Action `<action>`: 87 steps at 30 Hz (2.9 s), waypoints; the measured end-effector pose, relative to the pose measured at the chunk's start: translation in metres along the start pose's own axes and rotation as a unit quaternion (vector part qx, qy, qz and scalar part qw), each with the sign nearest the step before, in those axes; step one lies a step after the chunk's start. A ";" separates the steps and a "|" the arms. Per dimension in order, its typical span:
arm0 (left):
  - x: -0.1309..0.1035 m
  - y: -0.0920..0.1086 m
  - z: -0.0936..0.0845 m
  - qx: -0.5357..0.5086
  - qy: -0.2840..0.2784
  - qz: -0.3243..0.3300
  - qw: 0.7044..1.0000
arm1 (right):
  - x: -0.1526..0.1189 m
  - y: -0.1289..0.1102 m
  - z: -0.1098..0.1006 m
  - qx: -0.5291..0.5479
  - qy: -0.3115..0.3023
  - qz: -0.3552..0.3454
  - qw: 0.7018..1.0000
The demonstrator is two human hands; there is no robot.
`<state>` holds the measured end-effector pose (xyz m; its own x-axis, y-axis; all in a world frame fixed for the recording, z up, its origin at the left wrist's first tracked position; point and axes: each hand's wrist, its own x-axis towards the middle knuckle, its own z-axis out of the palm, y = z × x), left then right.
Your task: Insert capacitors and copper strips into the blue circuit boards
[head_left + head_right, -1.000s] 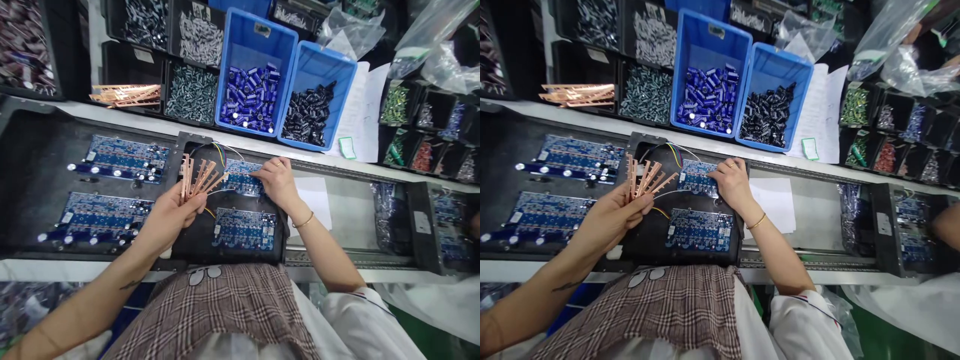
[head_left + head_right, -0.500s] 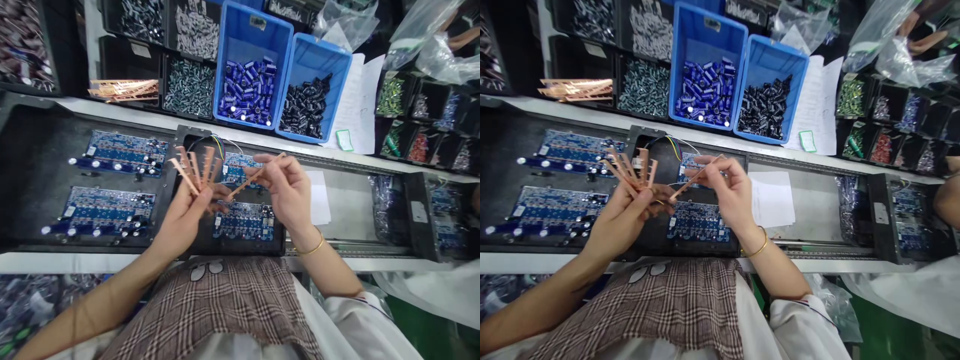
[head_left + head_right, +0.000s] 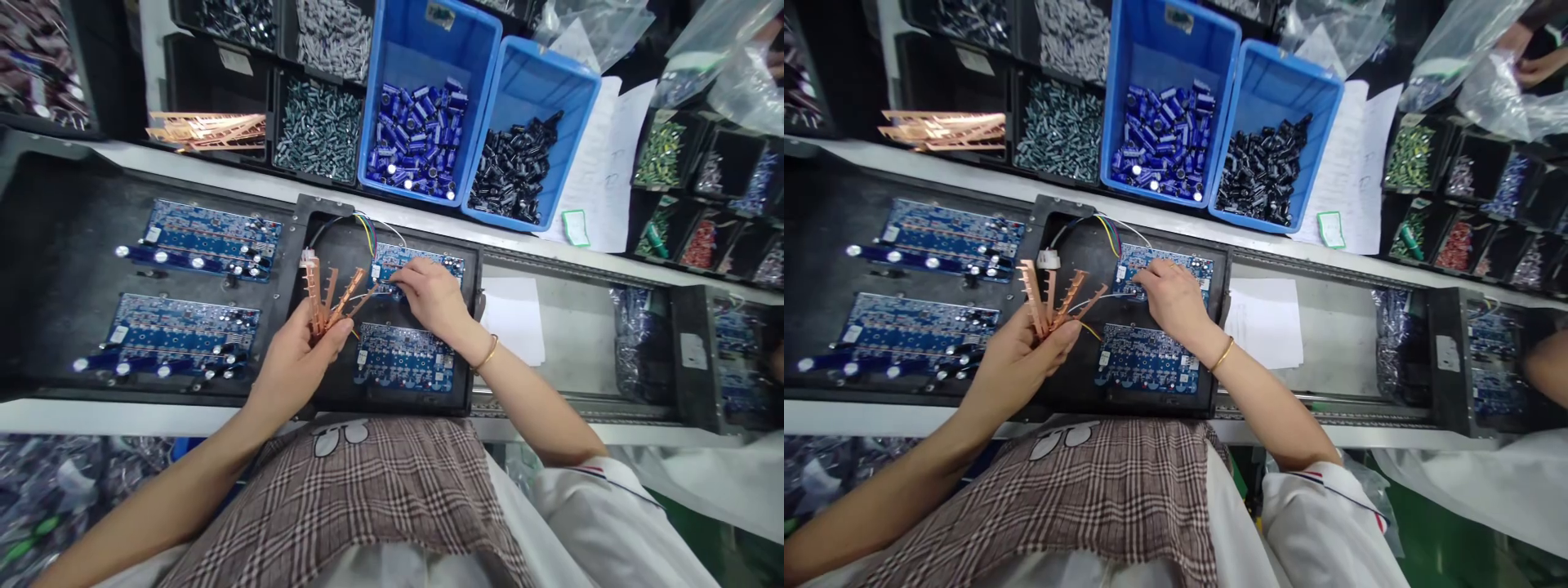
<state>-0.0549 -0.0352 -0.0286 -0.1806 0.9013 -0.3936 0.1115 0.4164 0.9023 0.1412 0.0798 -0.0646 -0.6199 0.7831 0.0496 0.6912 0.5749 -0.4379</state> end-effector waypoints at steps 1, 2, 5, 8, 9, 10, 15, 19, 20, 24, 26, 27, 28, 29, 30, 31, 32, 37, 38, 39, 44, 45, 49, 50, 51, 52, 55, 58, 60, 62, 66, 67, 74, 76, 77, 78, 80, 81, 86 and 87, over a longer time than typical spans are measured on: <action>0.000 -0.001 0.000 -0.026 -0.009 -0.017 0.999 | 0.000 0.001 0.001 -0.001 0.001 -0.001 1.000; 0.001 -0.001 0.001 -0.054 -0.019 -0.035 0.998 | 0.000 0.002 0.002 0.003 0.002 -0.001 1.000; 0.002 -0.003 0.003 -0.131 -0.033 -0.072 0.988 | -0.001 0.005 0.003 0.029 0.007 -0.003 1.000; 0.002 -0.006 0.003 -0.154 -0.037 -0.083 0.984 | -0.001 0.007 0.003 0.069 0.017 -0.006 0.997; 0.002 -0.007 0.004 -0.155 -0.039 -0.083 0.984 | -0.001 0.008 0.003 0.085 0.021 -0.006 0.996; 0.003 -0.008 0.004 -0.156 -0.040 -0.082 0.983 | -0.001 0.008 0.003 0.102 0.024 -0.007 0.994; 0.006 -0.011 0.005 -0.164 -0.048 -0.084 0.982 | 0.001 0.009 0.004 0.124 0.009 -0.003 0.992; 0.006 -0.008 0.005 -0.178 -0.051 -0.090 0.979 | 0.001 0.008 -0.002 0.075 -0.019 0.005 0.997; 0.004 -0.007 0.005 -0.184 -0.052 -0.091 0.977 | -0.001 0.004 -0.006 0.061 -0.021 0.011 0.998; -0.009 0.000 0.011 -0.222 -0.070 -0.088 0.969 | -0.016 -0.029 -0.024 0.171 0.002 0.036 0.985; -0.018 0.003 0.016 -0.232 -0.098 -0.079 0.965 | -0.028 -0.052 -0.029 0.328 0.023 0.057 0.943; -0.022 0.004 0.018 -0.229 -0.107 -0.070 0.965 | -0.035 -0.063 -0.030 0.396 0.038 0.076 0.914; -0.026 0.005 0.019 -0.222 -0.107 -0.056 0.967 | -0.043 -0.071 -0.030 0.446 0.057 0.097 0.888; -0.028 0.004 0.018 -0.215 -0.096 -0.040 0.971 | -0.051 -0.077 -0.029 0.473 0.077 0.118 0.870; -0.030 0.003 0.016 -0.207 -0.077 -0.023 0.975 | -0.059 -0.079 -0.029 0.477 0.092 0.134 0.864; -0.030 0.001 0.013 -0.194 -0.055 -0.008 0.979 | -0.067 -0.078 -0.027 0.457 0.099 0.143 0.872; -0.030 -0.001 0.009 -0.181 -0.035 0.000 0.983 | -0.075 -0.075 -0.025 0.415 0.100 0.141 0.893; -0.027 -0.012 -0.003 -0.124 -0.056 -0.040 0.990 | -0.098 -0.053 -0.001 0.041 0.004 0.014 0.999; -0.027 -0.014 -0.003 -0.118 -0.065 -0.044 0.990 | -0.098 -0.052 0.005 -0.010 -0.014 -0.014 1.000; -0.028 -0.014 -0.002 -0.109 -0.071 -0.044 0.991 | -0.097 -0.051 0.010 -0.046 -0.025 -0.037 0.998; -0.033 -0.016 -0.002 -0.087 -0.065 -0.035 0.994 | -0.090 -0.053 0.018 -0.086 -0.034 -0.075 0.993; -0.034 -0.017 -0.002 -0.092 -0.063 -0.040 0.993 | -0.090 -0.054 0.015 -0.077 -0.039 -0.068 0.994; -0.040 -0.015 0.002 -0.143 -0.095 -0.069 0.983 | -0.088 -0.063 -0.003 0.103 -0.020 0.020 0.994; -0.042 -0.014 0.004 -0.147 -0.118 -0.078 0.979 | -0.086 -0.067 -0.008 0.195 -0.003 0.045 0.980; -0.044 -0.011 0.005 -0.146 -0.145 -0.086 0.975 | -0.085 -0.072 -0.012 0.291 0.020 0.066 0.954; -0.046 -0.009 0.007 -0.142 -0.171 -0.093 0.970 | -0.084 -0.076 -0.016 0.379 0.043 0.082 0.921; -0.047 0.001 0.007 -0.107 -0.229 -0.085 0.964 | -0.081 -0.085 -0.020 0.538 0.085 0.114 0.831; -0.041 0.012 0.002 -0.051 -0.272 -0.057 0.959 | -0.081 -0.085 -0.019 0.572 0.080 0.121 0.807; -0.035 0.018 0.000 -0.007 -0.278 -0.035 0.960 | -0.082 -0.085 -0.018 0.559 0.098 0.132 0.813; -0.030 0.021 0.002 0.049 -0.241 0.005 0.969 | -0.081 -0.085 -0.018 0.539 0.131 0.157 0.817; -0.034 0.015 0.020 0.103 -0.147 0.052 0.982 | -0.078 -0.085 -0.016 0.531 0.177 0.182 0.809; -0.037 0.013 0.024 0.084 -0.134 0.040 0.987 | -0.077 -0.085 -0.016 0.534 0.182 0.182 0.805; 0.034 0.050 -0.029 0.270 0.119 0.151 0.943 | -0.095 -0.086 -0.029 0.659 0.052 0.171 0.731; 0.083 0.076 -0.064 0.310 0.198 0.180 0.912 | -0.107 -0.084 -0.034 0.696 -0.068 0.162 0.696; 0.106 0.087 -0.078 0.325 0.220 0.193 0.900 | -0.113 -0.083 -0.036 0.698 -0.100 0.163 0.690; 0.128 0.096 -0.088 0.337 0.238 0.205 0.887 | -0.119 -0.080 -0.038 0.691 -0.110 0.170 0.694; 0.161 0.106 -0.093 0.360 0.245 0.231 0.870 | -0.129 -0.073 -0.039 0.663 -0.091 0.194 0.717; 0.172 0.107 -0.088 0.373 0.240 0.250 0.861 | -0.134 -0.069 -0.038 0.646 -0.086 0.208 0.730; 0.202 0.100 -0.006 0.466 0.071 0.433 0.769 | -0.155 -0.045 -0.026 0.593 -0.117 0.256 0.754; 0.207 0.100 0.021 0.471 0.018 0.457 0.754 | -0.158 -0.042 -0.025 0.566 -0.126 0.237 0.779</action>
<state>-0.0609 0.1950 -0.0234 0.3681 0.8663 0.3378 0.8477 -0.4619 0.2608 0.2195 -0.0626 -0.0316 -0.5472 0.6899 -0.4740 0.1823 -0.4544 -0.8719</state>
